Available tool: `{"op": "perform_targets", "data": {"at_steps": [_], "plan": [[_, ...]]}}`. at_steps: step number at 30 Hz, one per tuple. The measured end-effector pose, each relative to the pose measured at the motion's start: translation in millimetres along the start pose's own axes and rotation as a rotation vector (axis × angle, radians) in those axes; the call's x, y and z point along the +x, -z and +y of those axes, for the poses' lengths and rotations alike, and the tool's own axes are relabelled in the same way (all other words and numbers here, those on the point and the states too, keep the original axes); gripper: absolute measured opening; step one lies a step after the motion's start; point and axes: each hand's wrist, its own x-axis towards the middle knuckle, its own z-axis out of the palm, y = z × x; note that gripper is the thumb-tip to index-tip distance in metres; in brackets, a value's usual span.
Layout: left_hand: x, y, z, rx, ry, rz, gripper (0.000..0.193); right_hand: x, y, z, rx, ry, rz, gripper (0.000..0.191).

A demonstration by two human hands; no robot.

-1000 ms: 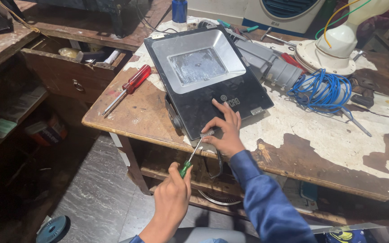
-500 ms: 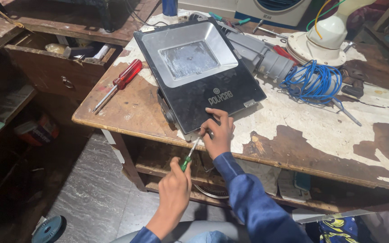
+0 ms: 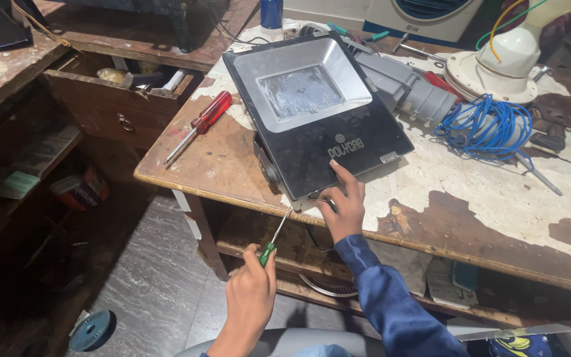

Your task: The person works on a black LED floodlight at a cluttered workbench. They unscrew screws along the edge of the floodlight housing with a screwdriver, reposition the light, work on the back panel, and press and adjust the housing and its cover while handling the unit.

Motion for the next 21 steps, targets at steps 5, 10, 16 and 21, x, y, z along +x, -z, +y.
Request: {"op": "perform_targets", "data": {"at_steps": [5,10,16,21], "plan": [[-8.3,2.2,-5.8,-0.028,-0.082,0.068,0.033,-2.6,2.1,-0.3,0.046,-0.046,0.012,0.019],[-18.2,2.2,-12.5,-0.029,-0.098,0.03,0.034,2.1,21.6,20.8,0.38,-0.174,-0.052,0.018],[-21.5,-2.9,-3.2,-0.063,-0.186,0.061,0.036,7.3,26.0,69.8,0.917,-0.538,-0.083,0.02],[-12.6,3.7,13.2,-0.12,-0.242,0.05,0.034,-11.5,13.7,88.0,1.194,-0.604,0.083,0.016]]}}
